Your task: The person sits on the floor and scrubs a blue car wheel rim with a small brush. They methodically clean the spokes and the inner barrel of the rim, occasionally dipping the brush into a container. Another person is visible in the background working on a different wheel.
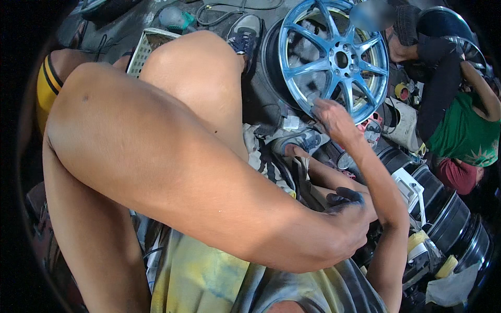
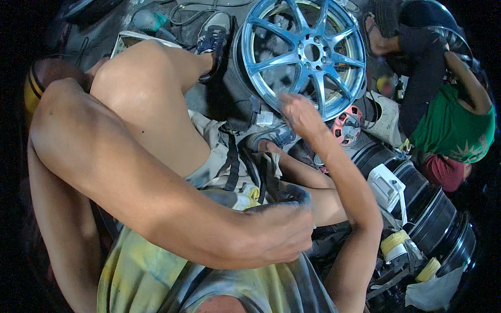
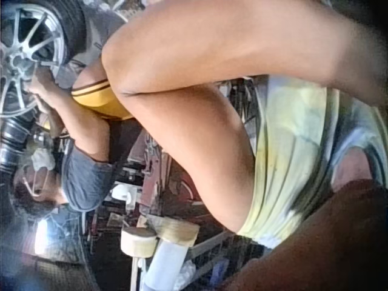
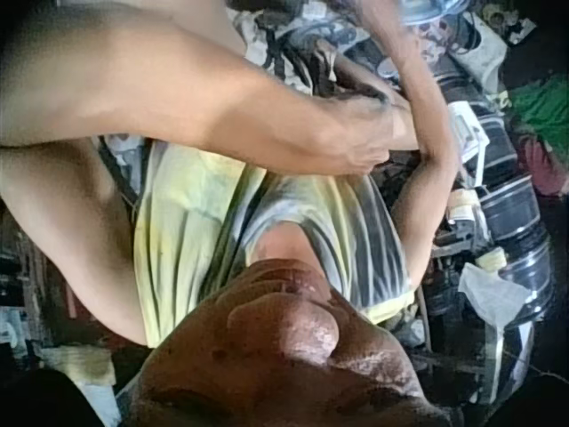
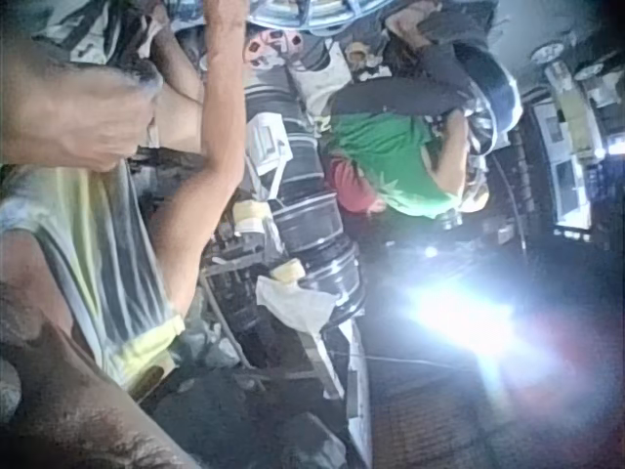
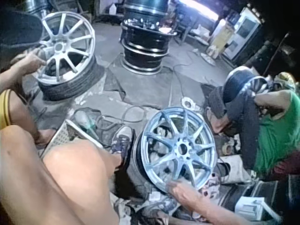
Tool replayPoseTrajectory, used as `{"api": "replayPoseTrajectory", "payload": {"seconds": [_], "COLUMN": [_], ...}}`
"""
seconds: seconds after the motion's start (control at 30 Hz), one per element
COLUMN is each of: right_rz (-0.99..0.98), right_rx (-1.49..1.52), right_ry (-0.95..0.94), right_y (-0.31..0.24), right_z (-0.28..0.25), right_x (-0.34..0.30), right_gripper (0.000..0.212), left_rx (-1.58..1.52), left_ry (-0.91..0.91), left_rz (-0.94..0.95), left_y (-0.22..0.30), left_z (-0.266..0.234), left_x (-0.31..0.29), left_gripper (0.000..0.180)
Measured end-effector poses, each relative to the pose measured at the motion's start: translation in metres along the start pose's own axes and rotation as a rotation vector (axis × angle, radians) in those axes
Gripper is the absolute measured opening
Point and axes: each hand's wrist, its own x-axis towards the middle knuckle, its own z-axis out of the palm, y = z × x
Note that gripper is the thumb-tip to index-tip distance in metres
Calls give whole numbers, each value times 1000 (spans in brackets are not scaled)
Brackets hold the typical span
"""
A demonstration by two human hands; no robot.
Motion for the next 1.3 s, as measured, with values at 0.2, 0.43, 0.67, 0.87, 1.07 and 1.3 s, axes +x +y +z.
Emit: {"api": "replayPoseTrajectory", "payload": {"seconds": [0.2,0.43,0.67,0.87,1.07,1.3], "right_rz": [396,602,867,1016,730,206], "right_rx": [382,385,512,675,457,330], "right_ry": [280,600,946,988,791,273], "right_y": [-14,-35,-74,-77,-56,29], "right_z": [3,65,79,82,76,59], "right_x": [-46,-53,-8,-8,-20,-65], "right_gripper": [16,15,20,20,17,21], "left_rx": [165,208,264,180,59,371], "left_ry": [40,-43,-135,-329,-166,-2], "left_rz": [-40,-27,-78,-18,93,153], "left_y": [-8,-11,3,0,-15,-33], "left_z": [-11,-14,-11,-30,-15,-26], "left_x": [-8,28,62,91,84,61], "left_gripper": [15,15,16,16,25,22]}}
